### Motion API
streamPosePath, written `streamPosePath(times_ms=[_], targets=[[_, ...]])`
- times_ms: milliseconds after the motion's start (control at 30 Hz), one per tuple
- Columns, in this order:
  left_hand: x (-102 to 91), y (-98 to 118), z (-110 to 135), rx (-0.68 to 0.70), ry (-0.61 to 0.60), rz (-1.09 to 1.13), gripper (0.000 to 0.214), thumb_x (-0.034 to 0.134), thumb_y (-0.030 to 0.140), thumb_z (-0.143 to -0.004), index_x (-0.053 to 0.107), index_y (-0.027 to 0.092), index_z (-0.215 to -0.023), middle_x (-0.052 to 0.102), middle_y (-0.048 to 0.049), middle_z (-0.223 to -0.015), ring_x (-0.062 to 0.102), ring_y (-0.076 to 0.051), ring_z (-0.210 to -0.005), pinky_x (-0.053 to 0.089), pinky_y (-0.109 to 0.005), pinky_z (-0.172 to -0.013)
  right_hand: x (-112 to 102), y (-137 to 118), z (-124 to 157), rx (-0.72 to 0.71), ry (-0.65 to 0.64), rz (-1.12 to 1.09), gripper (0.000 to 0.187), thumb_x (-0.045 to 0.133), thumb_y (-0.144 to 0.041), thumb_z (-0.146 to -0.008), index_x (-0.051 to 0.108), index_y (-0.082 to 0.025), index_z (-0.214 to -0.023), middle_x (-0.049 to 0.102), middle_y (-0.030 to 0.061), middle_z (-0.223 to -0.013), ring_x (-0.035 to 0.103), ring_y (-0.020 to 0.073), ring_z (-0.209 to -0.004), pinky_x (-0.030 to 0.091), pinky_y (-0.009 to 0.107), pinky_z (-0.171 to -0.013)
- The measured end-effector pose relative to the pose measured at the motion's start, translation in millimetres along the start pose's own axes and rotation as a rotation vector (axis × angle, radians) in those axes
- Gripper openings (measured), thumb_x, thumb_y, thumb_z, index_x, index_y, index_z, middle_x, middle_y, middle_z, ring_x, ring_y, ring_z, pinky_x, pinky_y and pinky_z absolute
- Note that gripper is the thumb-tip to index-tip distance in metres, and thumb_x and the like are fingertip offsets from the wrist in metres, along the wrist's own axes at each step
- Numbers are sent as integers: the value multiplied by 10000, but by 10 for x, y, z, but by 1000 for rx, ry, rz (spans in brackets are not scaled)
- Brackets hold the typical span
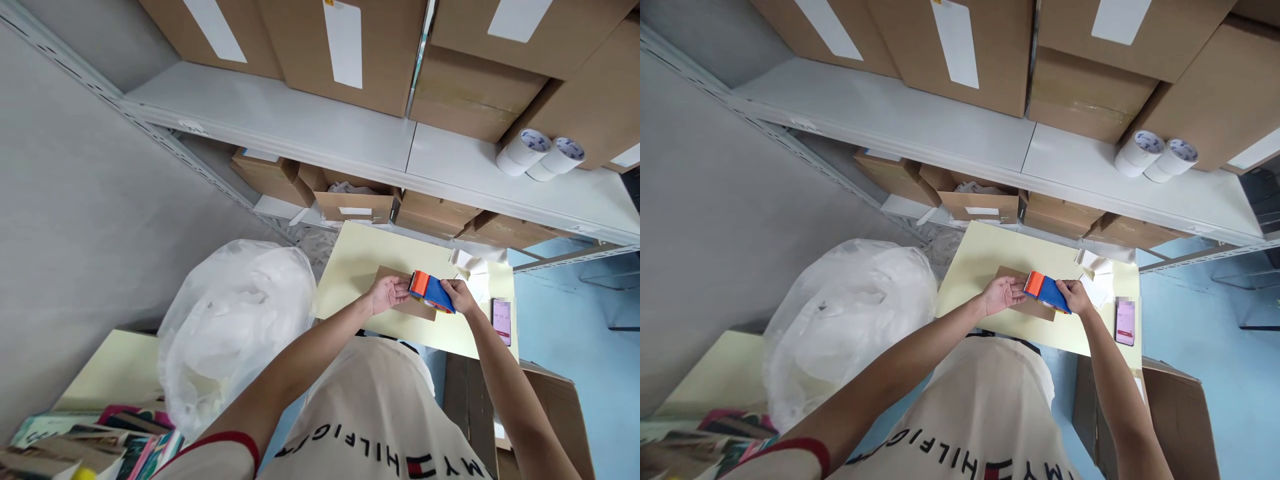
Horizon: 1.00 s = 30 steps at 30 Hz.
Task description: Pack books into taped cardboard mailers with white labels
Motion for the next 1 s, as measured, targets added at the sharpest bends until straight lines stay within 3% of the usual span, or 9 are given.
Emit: streamPosePath(times_ms=[67,133,267,533,667,800,867,933,1000], targets=[[5,24,21,-19,4,-20,403,456,456,-911,706,141,-931,733,-133,-1056,677,-234,-1018,512,-354,-850,7,-21,-5,-8,1,11,670,365,-842,-739,314,-224,-483,319,-33,-444,271,93,-465,245,254,-416],[12,47,26,3,37,-94,365,563,480,-864,707,153,-937,743,-112,-1029,686,-217,-982,508,-321,-835,14,-62,-12,-20,-10,42,673,353,-843,-742,329,-222,-483,335,-29,-448,290,98,-469,263,256,-427],[-70,122,41,81,192,-267,246,744,369,-758,705,158,-879,752,-82,-930,703,-178,-846,504,-291,-791,-10,-153,-13,-40,-46,154,676,312,-830,-769,376,-218,-488,405,-14,-459,351,114,-470,305,268,-461],[-686,351,221,224,467,-660,212,596,349,-854,698,172,-793,746,-89,-820,698,-197,-716,508,-298,-663,-59,-232,16,-63,-18,531,631,308,-703,-867,450,-232,-471,551,37,-484,519,165,-500,354,287,-537],[-835,337,207,339,499,-850,199,626,307,-808,699,206,-654,723,-51,-763,668,-206,-777,489,-312,-770,32,-276,4,-16,-19,679,608,322,-657,-892,566,-230,-536,634,66,-570,609,203,-615,352,283,-551],[-923,262,111,499,536,-998,189,647,317,-785,715,223,-636,701,-50,-762,634,-223,-885,457,-347,-895,87,-286,9,-7,-11,716,588,351,-650,-897,642,-227,-609,675,74,-619,628,208,-636,355,282,-550],[-980,169,32,495,545,-953,196,631,356,-803,743,210,-736,711,-63,-833,637,-224,-914,464,-354,-899,96,-282,10,-15,-4,718,595,348,-654,-897,648,-224,-616,682,79,-624,632,210,-635,360,284,-553],[-1032,59,-46,474,536,-905,290,566,393,-855,737,196,-982,717,-72,-935,653,-204,-919,488,-343,-861,97,-280,10,-21,1,717,610,332,-661,-899,638,-221,-607,684,86,-625,637,216,-636,365,287,-554],[-1095,-56,-108,387,523,-811,435,497,381,-902,583,203,-1290,712,-71,-1014,671,-169,-905,508,-318,-816,95,-281,11,-23,0,711,622,315,-668,-898,620,-222,-590,680,88,-619,640,219,-635,367,288,-556]])
Point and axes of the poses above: each hand's wrist, its own z-axis away from the middle knuckle, its own x-axis out of the palm, y = z × x, the point moved 3 cm from there along -z, towards the middle knuckle
